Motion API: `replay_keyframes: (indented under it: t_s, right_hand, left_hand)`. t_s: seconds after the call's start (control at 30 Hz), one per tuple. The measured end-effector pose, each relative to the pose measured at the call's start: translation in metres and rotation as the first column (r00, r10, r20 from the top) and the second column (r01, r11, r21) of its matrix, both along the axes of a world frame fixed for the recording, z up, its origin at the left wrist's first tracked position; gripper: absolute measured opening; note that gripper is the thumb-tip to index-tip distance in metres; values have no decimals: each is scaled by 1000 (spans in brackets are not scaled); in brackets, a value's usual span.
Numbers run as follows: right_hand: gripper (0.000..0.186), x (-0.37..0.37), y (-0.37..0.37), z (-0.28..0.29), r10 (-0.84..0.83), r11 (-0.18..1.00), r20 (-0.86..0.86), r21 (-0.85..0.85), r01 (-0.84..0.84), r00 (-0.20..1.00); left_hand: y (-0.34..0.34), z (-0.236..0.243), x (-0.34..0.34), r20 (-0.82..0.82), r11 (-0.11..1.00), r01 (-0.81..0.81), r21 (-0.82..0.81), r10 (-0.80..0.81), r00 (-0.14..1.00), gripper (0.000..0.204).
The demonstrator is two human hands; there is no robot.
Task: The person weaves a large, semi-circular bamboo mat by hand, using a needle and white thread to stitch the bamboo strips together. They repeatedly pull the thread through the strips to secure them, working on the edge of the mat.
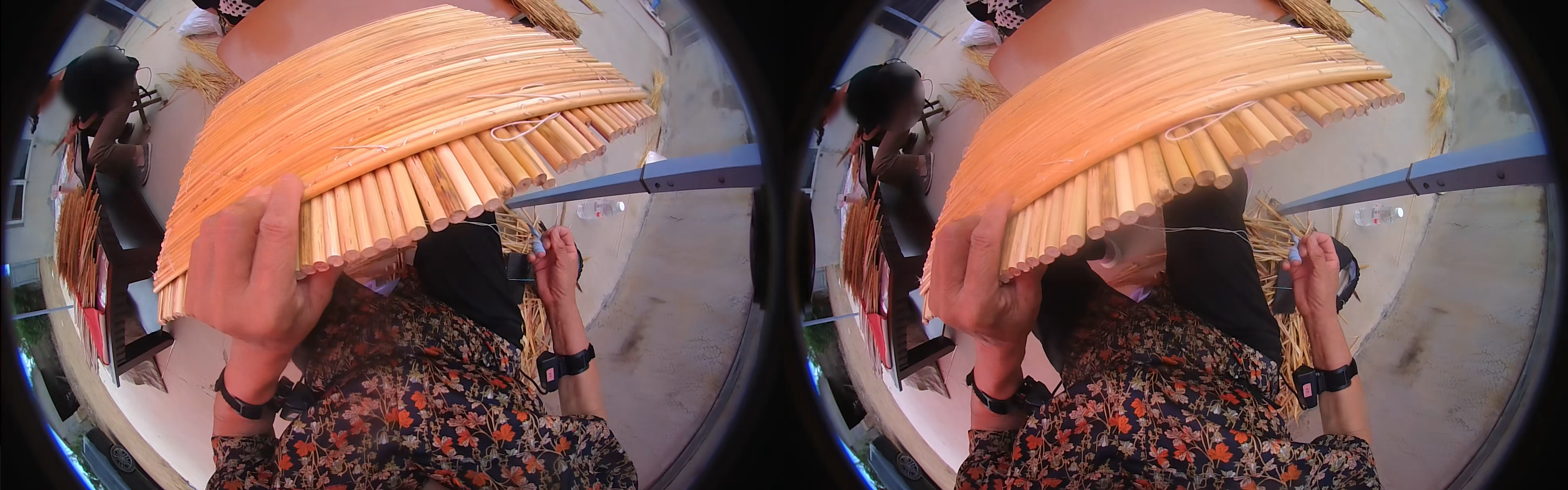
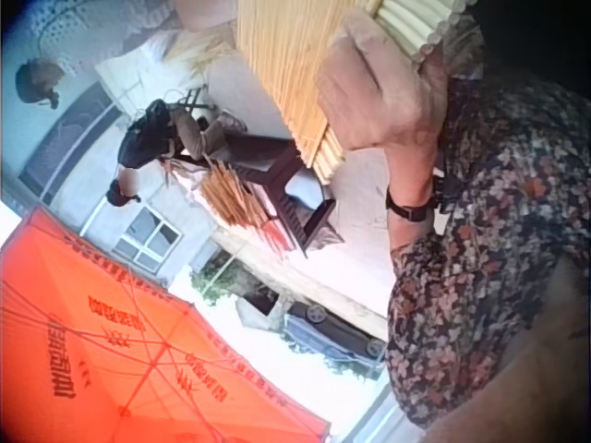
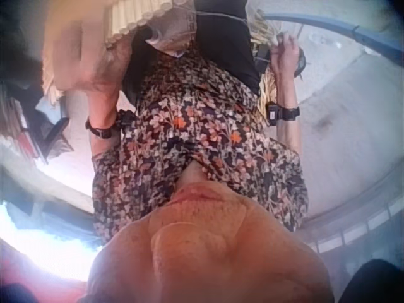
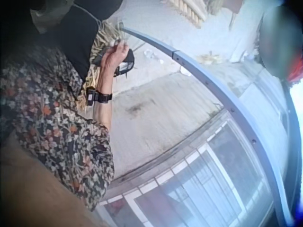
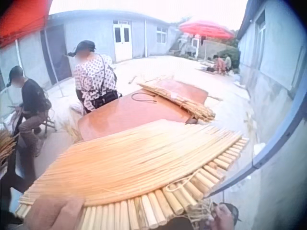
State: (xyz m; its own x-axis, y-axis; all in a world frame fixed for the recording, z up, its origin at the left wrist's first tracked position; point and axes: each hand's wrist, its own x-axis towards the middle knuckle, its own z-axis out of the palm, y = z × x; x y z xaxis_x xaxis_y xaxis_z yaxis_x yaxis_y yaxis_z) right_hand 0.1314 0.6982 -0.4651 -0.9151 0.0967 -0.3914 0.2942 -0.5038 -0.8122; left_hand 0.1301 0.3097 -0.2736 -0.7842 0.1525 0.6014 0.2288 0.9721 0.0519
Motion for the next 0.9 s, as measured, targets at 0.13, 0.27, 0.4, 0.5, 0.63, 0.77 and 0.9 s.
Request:
replay_keyframes:
  t_s: [0.13, 0.27, 0.4, 0.5, 0.63, 0.77, 0.9]
  right_hand:
    - [11, -32, -34, 51, 1, 972, -108, -234, -27, 994]
    - [10, -32, 0, 8, -228, 868, -7, -454, 200, 974]
    - [11, -5, 30, -26, -374, 794, 55, -498, 350, 926]
    - [10, 5, 42, -41, -446, 772, 101, -460, 439, 889]
    - [10, 6, 15, -11, -324, 927, -88, -226, 298, 942]
    - [15, -24, -66, 77, 59, 994, -213, -76, -77, 975]
    - [8, -74, -141, 166, 355, 928, -418, 49, -369, 836]
  left_hand:
    - [-20, 42, -37, -39, 992, 44, 120, -39, 998, 23]
    - [-22, 63, -56, -31, 996, 28, 84, -26, 999, 15]
    - [-23, 68, -62, -14, 997, 53, 52, -52, 999, 14]
    - [-22, 73, -66, -56, 998, 58, 34, -56, 997, 25]
    - [-30, 77, -70, -28, 997, 52, 49, -51, 998, 25]
    - [-34, 94, -84, 37, 997, 74, 10, -74, 997, 27]
    - [-44, 122, -104, 81, 991, 133, 27, -135, 988, 29]
